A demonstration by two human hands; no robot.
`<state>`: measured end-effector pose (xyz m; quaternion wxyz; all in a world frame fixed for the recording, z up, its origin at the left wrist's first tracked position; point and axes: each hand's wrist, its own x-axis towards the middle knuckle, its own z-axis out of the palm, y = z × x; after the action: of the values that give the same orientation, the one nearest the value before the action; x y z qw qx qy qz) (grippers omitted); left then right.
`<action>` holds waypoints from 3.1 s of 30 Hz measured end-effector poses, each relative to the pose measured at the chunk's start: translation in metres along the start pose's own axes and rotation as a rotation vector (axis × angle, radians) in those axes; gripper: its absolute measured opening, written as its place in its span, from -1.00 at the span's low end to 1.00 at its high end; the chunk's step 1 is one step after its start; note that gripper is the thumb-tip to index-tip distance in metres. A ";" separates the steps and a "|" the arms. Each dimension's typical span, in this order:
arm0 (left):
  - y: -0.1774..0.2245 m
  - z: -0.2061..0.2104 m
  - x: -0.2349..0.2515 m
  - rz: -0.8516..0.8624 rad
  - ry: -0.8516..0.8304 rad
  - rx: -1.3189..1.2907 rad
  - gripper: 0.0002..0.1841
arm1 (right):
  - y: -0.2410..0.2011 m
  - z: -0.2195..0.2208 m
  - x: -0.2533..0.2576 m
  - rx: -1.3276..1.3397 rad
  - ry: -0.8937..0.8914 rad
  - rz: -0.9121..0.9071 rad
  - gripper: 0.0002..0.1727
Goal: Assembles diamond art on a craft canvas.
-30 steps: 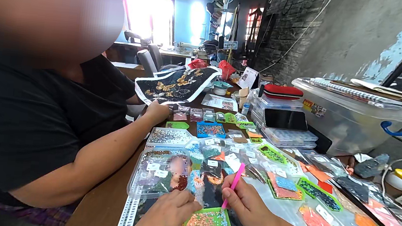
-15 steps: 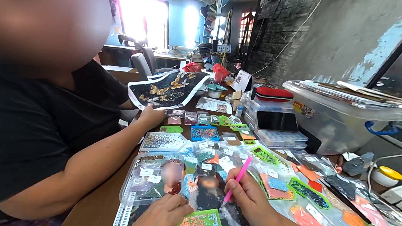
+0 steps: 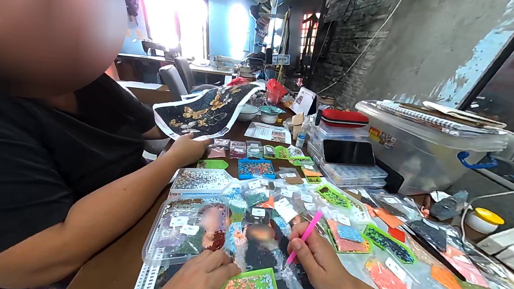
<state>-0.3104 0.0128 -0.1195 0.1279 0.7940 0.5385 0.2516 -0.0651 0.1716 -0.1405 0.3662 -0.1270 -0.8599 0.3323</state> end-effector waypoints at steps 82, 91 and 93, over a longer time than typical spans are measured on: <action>-0.001 -0.001 0.000 -0.021 -0.012 -0.014 -0.50 | 0.003 0.001 0.001 -0.090 -0.034 0.010 -0.55; 0.001 -0.002 0.000 -0.029 -0.017 -0.010 -0.51 | 0.006 0.002 0.001 -0.062 -0.003 -0.020 -0.56; 0.000 -0.002 -0.001 -0.038 -0.022 -0.013 -0.51 | 0.008 0.002 0.001 -0.057 -0.004 -0.031 -0.56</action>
<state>-0.3114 0.0121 -0.1180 0.1437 0.7855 0.5505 0.2436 -0.0680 0.1770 -0.1463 0.3660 -0.1233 -0.8714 0.3023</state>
